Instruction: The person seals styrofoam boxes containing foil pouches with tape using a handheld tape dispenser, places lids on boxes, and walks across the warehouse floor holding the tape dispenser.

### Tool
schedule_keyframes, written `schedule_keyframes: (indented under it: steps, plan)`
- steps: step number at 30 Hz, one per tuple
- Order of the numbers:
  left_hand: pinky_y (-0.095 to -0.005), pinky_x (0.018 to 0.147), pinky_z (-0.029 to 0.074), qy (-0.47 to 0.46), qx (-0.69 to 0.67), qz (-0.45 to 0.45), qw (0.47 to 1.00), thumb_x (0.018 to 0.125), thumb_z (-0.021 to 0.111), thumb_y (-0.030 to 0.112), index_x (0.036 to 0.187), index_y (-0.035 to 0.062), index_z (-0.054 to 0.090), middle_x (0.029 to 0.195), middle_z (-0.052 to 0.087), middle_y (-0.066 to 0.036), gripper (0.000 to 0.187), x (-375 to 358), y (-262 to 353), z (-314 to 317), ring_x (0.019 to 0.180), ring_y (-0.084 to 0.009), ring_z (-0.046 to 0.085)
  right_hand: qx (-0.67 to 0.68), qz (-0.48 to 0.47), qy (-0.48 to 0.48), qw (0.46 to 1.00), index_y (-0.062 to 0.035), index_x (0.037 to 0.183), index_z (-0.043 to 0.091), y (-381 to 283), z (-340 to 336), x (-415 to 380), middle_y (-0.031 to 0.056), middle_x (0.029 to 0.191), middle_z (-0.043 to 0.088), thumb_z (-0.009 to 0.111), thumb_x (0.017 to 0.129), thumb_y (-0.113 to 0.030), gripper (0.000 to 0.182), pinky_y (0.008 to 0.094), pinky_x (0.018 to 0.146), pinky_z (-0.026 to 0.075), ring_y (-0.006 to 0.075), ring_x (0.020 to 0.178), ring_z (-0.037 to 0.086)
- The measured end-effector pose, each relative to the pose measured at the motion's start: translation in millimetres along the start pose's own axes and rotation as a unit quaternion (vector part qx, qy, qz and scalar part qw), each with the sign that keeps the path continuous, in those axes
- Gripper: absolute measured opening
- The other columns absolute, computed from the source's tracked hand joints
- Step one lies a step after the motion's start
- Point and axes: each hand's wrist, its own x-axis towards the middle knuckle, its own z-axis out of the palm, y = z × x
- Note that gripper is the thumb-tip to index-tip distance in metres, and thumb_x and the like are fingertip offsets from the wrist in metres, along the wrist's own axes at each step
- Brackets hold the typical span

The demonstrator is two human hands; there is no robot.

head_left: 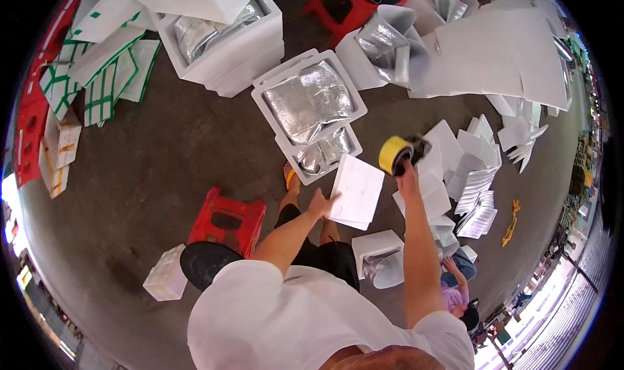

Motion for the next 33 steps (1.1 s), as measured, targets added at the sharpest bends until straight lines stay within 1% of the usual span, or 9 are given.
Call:
schedule_keyframes:
  steps: [4,6,9,17,22,25,31,32,33]
  plan:
    - [-0.0425,0.106,0.033,0.242,-0.167,0.159,0.942,0.093,0.054,0.04,0.136,-0.0093,0.034,0.131,0.046,-0.028,0.069,93.2,-27.5,-78.9,0.122,-0.04,0.046,-0.109,-0.065,-0.099,0.987,-0.0076,0.117,0.056,-23.1,75.8,85.2,0.0084,0.12,0.057,0.056,0.091,-0.027,0.032,0.033,0.09,0.044,0.0177,0.112,0.053]
    - [-0.0414,0.106,0.032,0.24,-0.303,0.157,0.909,0.096,0.049,0.041,0.138,-0.0038,0.034,0.133,0.046,-0.022,0.063,121.8,-4.6,-143.2,0.123,-0.0351,0.045,-0.215,-0.154,-0.134,0.955,-0.006,0.117,0.056,-6.7,93.6,161.8,0.0091,0.114,0.06,0.054,0.092,-0.022,0.03,0.0335,0.09,0.044,0.0178,0.11,0.053]
    - [-0.0399,0.106,0.032,0.181,-0.374,0.136,0.9,0.097,0.044,0.048,0.139,0.0013,0.037,0.135,0.045,-0.019,0.064,159.1,42.0,-200.3,0.124,-0.0305,0.044,-0.012,-0.081,-0.181,0.98,-0.0026,0.118,0.055,2.0,144.4,213.9,0.0103,0.113,0.061,0.051,0.09,-0.008,0.029,0.0328,0.089,0.046,0.0178,0.107,0.056]
    - [-0.0368,0.092,0.044,0.011,-0.609,0.103,0.786,0.093,0.045,0.058,0.128,0.0049,0.052,0.117,0.059,-0.011,0.064,174.7,14.1,-215.5,0.104,-0.0192,0.056,-0.037,-0.018,-0.205,0.978,0.0002,0.126,0.048,19.0,159.1,118.4,0.0102,0.123,0.057,0.049,0.093,-0.014,0.036,0.035,0.099,0.04,0.0196,0.115,0.052]
    - [-0.03,0.064,0.047,0.053,-0.665,0.105,0.738,0.091,0.049,0.058,0.113,0.0049,0.059,0.084,0.06,-0.002,0.058,68.1,-13.2,-203.5,0.072,-0.013,0.057,-0.075,-0.056,-0.299,0.95,-0.0004,0.125,0.052,32.3,87.0,11.3,0.0065,0.119,0.058,0.052,0.096,-0.029,0.041,0.034,0.099,0.039,0.0189,0.112,0.053]
    - [-0.039,0.102,0.039,-0.032,-0.639,0.233,0.733,0.095,0.044,0.051,0.138,0.0021,0.041,0.132,0.05,-0.012,0.065,5.8,-81.6,-166.9,0.119,-0.0235,0.05,-0.022,0.015,-0.244,0.969,-0.0086,0.132,0.048,50.6,9.8,-35.9,0.0066,0.126,0.056,0.049,0.097,-0.027,0.04,0.0381,0.1,0.043,0.0206,0.115,0.055]
    - [-0.0384,0.093,0.043,0.138,-0.571,-0.022,0.809,0.094,0.047,0.053,0.127,0.0024,0.054,0.114,0.061,-0.011,0.06,-182.3,-170.5,-133.5,0.104,-0.0232,0.057,-0.258,-0.146,-0.413,0.861,-0.004,0.138,0.041,79.9,-51.8,-154.6,0.0097,0.132,0.053,0.055,0.093,-0.014,0.048,0.0337,0.099,0.043,0.0189,0.115,0.054]
    - [-0.038,0.093,0.042,0.115,-0.666,0.156,0.72,0.092,0.048,0.055,0.128,0.0026,0.053,0.114,0.061,-0.011,0.064,-193.6,-210.2,-111.2,0.103,-0.0235,0.057,-0.216,-0.074,-0.428,0.874,-0.0034,0.139,0.041,86.7,-50.7,-175.6,0.0098,0.134,0.051,0.052,0.094,-0.017,0.048,0.0336,0.099,0.043,0.0194,0.117,0.053]
    - [-0.0345,0.093,0.042,0.157,-0.642,0.107,0.743,0.092,0.048,0.056,0.131,0.0034,0.051,0.116,0.059,-0.01,0.065,-249.7,-213.1,-116.1,0.105,-0.02,0.055,-0.175,0.0,-0.434,0.884,-0.0029,0.139,0.04,93.3,-49.8,-196.6,0.0098,0.136,0.05,0.05,0.095,-0.021,0.049,0.0335,0.1,0.042,0.02,0.12,0.052]
